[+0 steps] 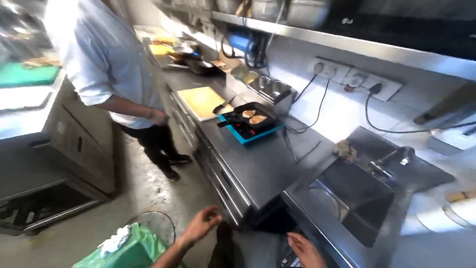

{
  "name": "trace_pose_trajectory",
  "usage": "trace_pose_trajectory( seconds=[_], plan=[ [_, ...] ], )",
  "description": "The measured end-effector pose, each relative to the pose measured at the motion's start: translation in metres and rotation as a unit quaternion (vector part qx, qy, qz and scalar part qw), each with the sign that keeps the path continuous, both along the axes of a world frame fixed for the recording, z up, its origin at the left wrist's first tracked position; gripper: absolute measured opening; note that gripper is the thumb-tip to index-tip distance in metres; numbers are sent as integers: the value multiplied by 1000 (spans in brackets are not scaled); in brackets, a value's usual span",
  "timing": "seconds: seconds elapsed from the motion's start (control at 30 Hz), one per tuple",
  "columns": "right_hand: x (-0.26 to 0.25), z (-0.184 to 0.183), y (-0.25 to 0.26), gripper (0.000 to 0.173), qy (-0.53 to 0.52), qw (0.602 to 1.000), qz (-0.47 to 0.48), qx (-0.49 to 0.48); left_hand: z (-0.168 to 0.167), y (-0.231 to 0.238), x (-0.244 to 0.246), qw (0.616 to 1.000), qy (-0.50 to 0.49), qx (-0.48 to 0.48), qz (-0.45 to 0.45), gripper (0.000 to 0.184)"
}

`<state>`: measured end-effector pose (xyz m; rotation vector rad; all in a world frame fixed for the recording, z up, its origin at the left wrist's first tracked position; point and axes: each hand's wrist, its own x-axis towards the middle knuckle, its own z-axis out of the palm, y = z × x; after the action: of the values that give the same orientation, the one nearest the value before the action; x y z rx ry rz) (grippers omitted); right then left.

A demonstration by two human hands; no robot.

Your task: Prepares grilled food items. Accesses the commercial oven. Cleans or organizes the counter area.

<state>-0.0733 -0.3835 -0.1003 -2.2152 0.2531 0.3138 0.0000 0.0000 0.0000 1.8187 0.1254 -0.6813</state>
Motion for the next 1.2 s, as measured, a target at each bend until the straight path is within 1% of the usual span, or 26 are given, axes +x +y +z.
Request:
trace_pose_trajectory(
  seconds=[0.03, 0.07, 0.13, 0.2, 0.23, 0.3, 0.4, 0.47, 0.53, 0.63, 0.7, 0.77, 0.9, 0.97, 1.03, 1.07, 1.13, 1.2],
  plan=[
    [29, 13, 9, 37, -19, 1000, 3, 13, 0, -3, 40, 999, -34, 20, -9, 51],
    [54, 24, 18, 37, -31, 999, 7, 29, -9, -6, 82, 996, -76, 44, -24, 54],
    [91, 35, 32, 37, -36, 998, 18, 53, -42, -14, 168, 973, -185, 122, -56, 62],
    [116, 37, 41, 36, -31, 997, 23, 62, -55, -32, 241, 927, -291, 210, -107, 67],
    [127, 37, 44, 35, -32, 997, 24, 65, -54, -42, 273, 899, -337, 244, -136, 68],
    [146, 35, 47, 35, -20, 997, 24, 69, -52, -62, 324, 848, -402, 290, -188, 70],
    [170, 33, 48, 35, 8, 997, 23, 68, -59, -78, 373, 802, -453, 311, -233, 71],
    [186, 36, 47, 36, 26, 997, 10, 73, -61, -79, 389, 786, -458, 327, -257, 70],
    [201, 41, 46, 36, 34, 997, -1, 74, -62, -77, 394, 778, -464, 330, -266, 66],
    [231, 53, 41, 35, 27, 997, -18, 70, -64, -71, 394, 769, -489, 310, -271, 63],
    [254, 56, 34, 33, 5, 997, -25, 70, -69, -68, 394, 761, -522, 287, -258, 61],
    [277, 57, 28, 32, -9, 998, -30, 60, -71, -67, 391, 757, -539, 274, -247, 58],
    [312, 52, 21, 34, 2, 999, -24, 22, -71, -67, 389, 765, -536, 269, -235, 57],
    [319, 48, 20, 35, 11, 1000, -13, 9, -72, -68, 386, 769, -538, 260, -225, 55],
    [319, 44, 19, 35, 12, 1000, -13, 17, -64, -67, 384, 783, -539, 229, -209, 49],
    [316, 40, 17, 34, 4, 1000, -19, 21, -57, -65, 384, 789, -545, 206, -195, 46],
    [306, 35, 10, 32, -20, 999, -37, 22, -37, -59, 388, 787, -572, 172, -156, 40],
    [295, 31, 1, 29, -49, 997, -62, 22, -18, -47, 401, 787, -579, 180, -115, 43]
  ],
)
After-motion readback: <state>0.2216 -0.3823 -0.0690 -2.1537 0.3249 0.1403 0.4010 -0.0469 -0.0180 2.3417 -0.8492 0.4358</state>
